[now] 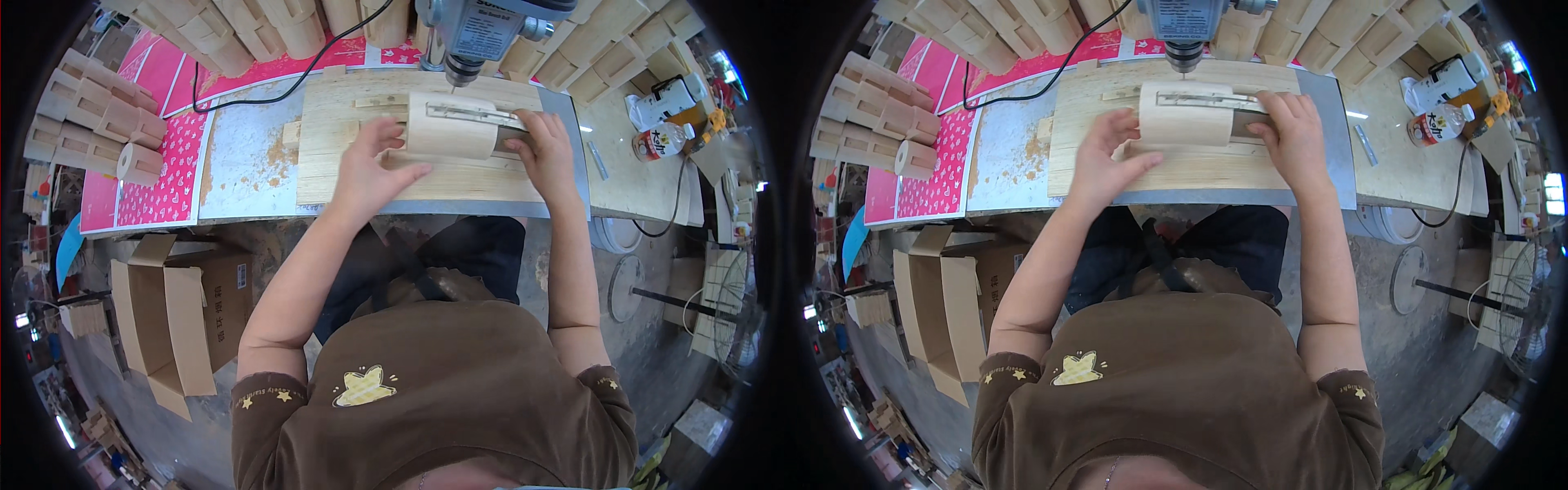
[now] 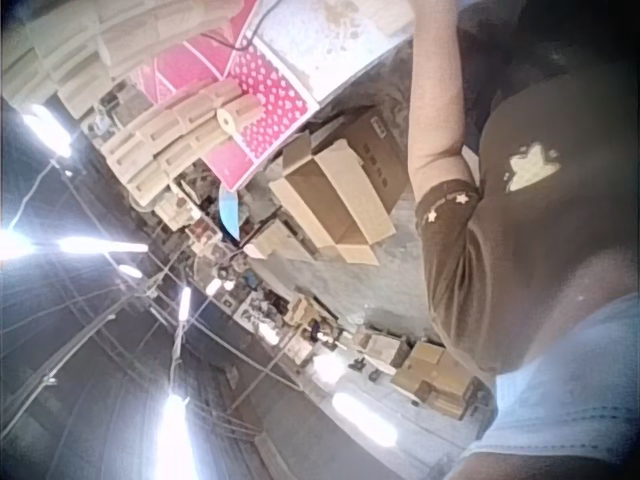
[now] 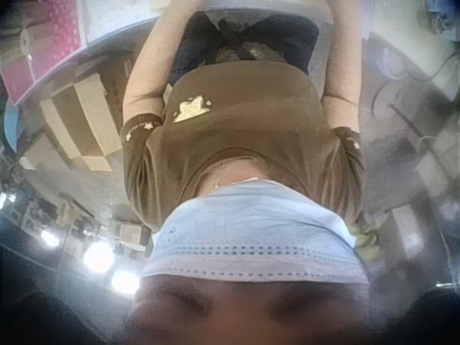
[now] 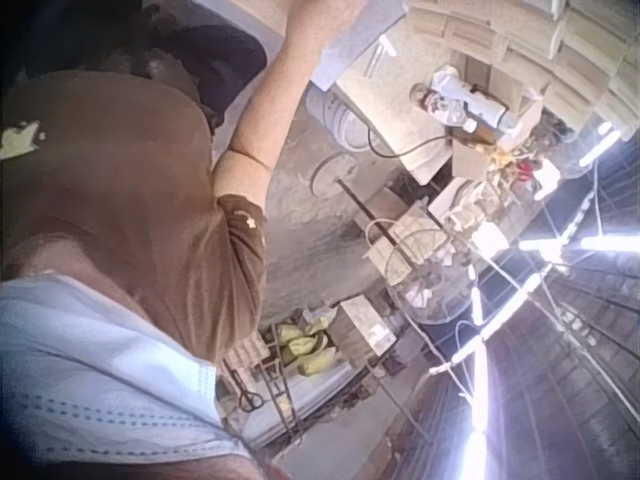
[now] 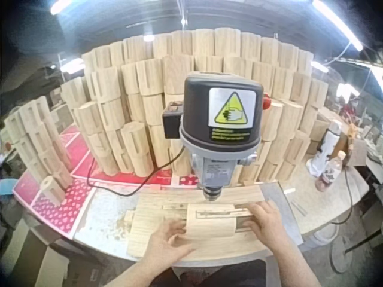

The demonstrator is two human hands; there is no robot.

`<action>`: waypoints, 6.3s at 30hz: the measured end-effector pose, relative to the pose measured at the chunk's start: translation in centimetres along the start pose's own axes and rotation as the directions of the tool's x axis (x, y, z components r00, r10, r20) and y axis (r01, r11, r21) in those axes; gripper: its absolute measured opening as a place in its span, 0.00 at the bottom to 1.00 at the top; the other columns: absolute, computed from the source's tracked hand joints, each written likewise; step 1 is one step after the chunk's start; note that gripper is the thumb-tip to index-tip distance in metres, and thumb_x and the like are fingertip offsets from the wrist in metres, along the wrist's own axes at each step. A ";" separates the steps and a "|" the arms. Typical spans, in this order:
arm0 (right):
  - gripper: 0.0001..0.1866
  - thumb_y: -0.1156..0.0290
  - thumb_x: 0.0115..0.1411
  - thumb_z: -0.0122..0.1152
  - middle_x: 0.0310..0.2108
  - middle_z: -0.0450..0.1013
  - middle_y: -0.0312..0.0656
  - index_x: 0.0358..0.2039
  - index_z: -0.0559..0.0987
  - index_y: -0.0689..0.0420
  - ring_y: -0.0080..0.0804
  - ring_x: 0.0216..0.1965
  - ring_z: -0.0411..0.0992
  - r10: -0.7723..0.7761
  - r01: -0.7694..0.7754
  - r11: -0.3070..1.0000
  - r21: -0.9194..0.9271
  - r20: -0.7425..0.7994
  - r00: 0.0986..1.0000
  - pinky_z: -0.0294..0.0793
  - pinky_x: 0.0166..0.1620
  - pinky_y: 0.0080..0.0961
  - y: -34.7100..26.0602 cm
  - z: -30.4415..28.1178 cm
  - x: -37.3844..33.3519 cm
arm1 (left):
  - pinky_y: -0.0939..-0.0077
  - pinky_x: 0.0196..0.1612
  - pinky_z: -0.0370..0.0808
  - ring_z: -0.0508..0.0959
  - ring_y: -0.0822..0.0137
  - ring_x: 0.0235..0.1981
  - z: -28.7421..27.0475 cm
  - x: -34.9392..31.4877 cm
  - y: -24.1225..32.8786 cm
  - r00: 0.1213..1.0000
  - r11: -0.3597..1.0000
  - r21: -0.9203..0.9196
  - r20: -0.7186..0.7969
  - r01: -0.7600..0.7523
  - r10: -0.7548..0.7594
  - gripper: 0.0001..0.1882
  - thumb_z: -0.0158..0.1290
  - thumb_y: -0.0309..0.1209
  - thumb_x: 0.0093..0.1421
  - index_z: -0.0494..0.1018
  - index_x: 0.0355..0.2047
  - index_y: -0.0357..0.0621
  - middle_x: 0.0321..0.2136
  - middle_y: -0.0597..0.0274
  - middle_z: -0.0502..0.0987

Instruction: Operating a bench drill press to drill or mill grooves into wooden cylindrical blocks.

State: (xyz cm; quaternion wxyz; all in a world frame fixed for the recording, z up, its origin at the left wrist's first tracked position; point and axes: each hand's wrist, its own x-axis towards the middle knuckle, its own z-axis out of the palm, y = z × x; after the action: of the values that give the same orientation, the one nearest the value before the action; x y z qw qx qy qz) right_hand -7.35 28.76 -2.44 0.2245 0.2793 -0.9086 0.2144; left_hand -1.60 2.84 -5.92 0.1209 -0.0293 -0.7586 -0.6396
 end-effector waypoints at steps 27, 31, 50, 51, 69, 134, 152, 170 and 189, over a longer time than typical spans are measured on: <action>0.16 0.64 0.63 0.49 0.31 0.76 0.46 0.37 0.78 0.64 0.31 0.37 0.73 0.174 -0.095 0.935 0.342 -0.209 0.962 0.70 0.42 0.25 -3.7 -10.4 18.4 | 0.67 0.42 0.58 0.68 0.64 0.34 -1.1 1.8 -3.5 0.951 0.660 0.713 0.032 -0.236 0.306 0.31 0.66 0.43 0.36 0.76 0.44 0.51 0.24 0.70 0.71; 0.13 0.67 0.62 0.49 0.29 0.74 0.52 0.34 0.77 0.65 0.34 0.33 0.73 0.157 -0.140 0.987 0.072 -0.354 0.922 0.69 0.38 0.27 -6.5 -11.2 15.5 | 0.67 0.41 0.59 0.68 0.64 0.34 -1.3 1.6 -3.3 0.954 0.656 0.720 0.026 -0.226 0.299 0.31 0.66 0.43 0.36 0.76 0.44 0.51 0.25 0.70 0.71; 0.11 0.77 0.57 0.53 0.20 0.68 0.35 0.40 0.79 0.57 0.28 0.24 0.67 0.036 0.063 0.981 0.184 -0.489 0.872 0.63 0.40 0.26 -3.9 0.4 3.0 | 0.67 0.41 0.61 0.68 0.62 0.32 -1.3 1.9 -3.7 0.963 0.703 0.675 0.042 -0.225 0.267 0.32 0.67 0.41 0.36 0.76 0.45 0.49 0.24 0.66 0.69; 0.11 0.78 0.57 0.53 0.20 0.68 0.35 0.40 0.79 0.58 0.29 0.24 0.67 0.003 0.099 0.980 0.173 -0.507 0.862 0.63 0.41 0.26 -4.0 0.4 3.0 | 0.67 0.41 0.61 0.68 0.62 0.31 -1.3 1.8 -3.7 0.963 0.709 0.669 0.041 -0.225 0.266 0.32 0.67 0.41 0.36 0.76 0.45 0.49 0.24 0.66 0.69; 0.21 0.59 0.58 0.44 0.25 0.73 0.56 0.27 0.76 0.66 0.48 0.32 0.73 0.153 -0.184 0.982 -0.030 -0.436 0.887 0.69 0.37 0.38 -3.5 -10.0 18.3 | 0.65 0.41 0.60 0.70 0.63 0.34 2.6 2.0 -3.1 0.957 0.688 0.685 0.046 -0.238 0.285 0.32 0.65 0.44 0.38 0.74 0.47 0.50 0.26 0.69 0.71; 0.18 0.67 0.48 0.63 0.32 0.69 0.47 0.38 0.72 0.60 0.47 0.38 0.67 -0.086 0.094 0.994 -0.049 0.139 0.986 0.61 0.45 0.37 -1.8 -1.0 -0.5 | 0.79 0.33 0.71 0.76 0.73 0.28 -23.5 -0.8 5.7 0.892 0.954 -0.255 -0.377 0.158 -0.248 0.18 0.64 0.37 0.49 0.77 0.33 0.34 0.26 0.62 0.78; 0.20 0.70 0.42 0.66 0.34 0.68 0.46 0.37 0.72 0.59 0.47 0.38 0.65 0.100 -0.082 0.988 -0.133 0.134 0.986 0.61 0.44 0.37 -3.3 -1.5 -1.0 | 0.66 0.42 0.75 0.80 0.54 0.37 -49.7 9.8 1.7 0.679 0.215 0.730 -0.683 0.649 0.270 0.27 0.66 0.38 0.36 0.78 0.37 0.36 0.35 0.42 0.78; 0.19 0.70 0.39 0.68 0.32 0.70 0.42 0.34 0.73 0.57 0.44 0.36 0.65 0.068 -0.055 0.990 -0.131 0.095 0.993 0.61 0.39 0.36 -3.9 -1.2 -0.4 | 0.63 0.50 0.69 0.71 0.50 0.46 -16.5 20.0 -2.7 0.823 0.823 0.567 -0.455 -0.025 0.339 0.42 0.69 0.41 0.38 0.65 0.50 0.32 0.44 0.45 0.71; 0.19 0.66 0.40 0.67 0.31 0.69 0.40 0.35 0.74 0.56 0.43 0.36 0.67 0.063 -0.054 0.992 -0.111 0.079 0.995 0.63 0.40 0.36 -3.3 -1.5 -1.1 | 0.72 0.47 0.71 0.75 0.61 0.42 -13.0 13.7 1.4 0.797 0.906 0.397 -0.496 -0.146 0.345 0.28 0.66 0.33 0.45 0.73 0.44 0.29 0.40 0.50 0.74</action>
State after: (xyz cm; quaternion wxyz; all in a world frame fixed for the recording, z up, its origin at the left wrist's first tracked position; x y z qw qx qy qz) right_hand -4.09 27.50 -0.87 0.1954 0.2487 -0.9352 0.1595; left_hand -12.69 -11.10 0.41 0.4221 0.0792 -0.7781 -0.4584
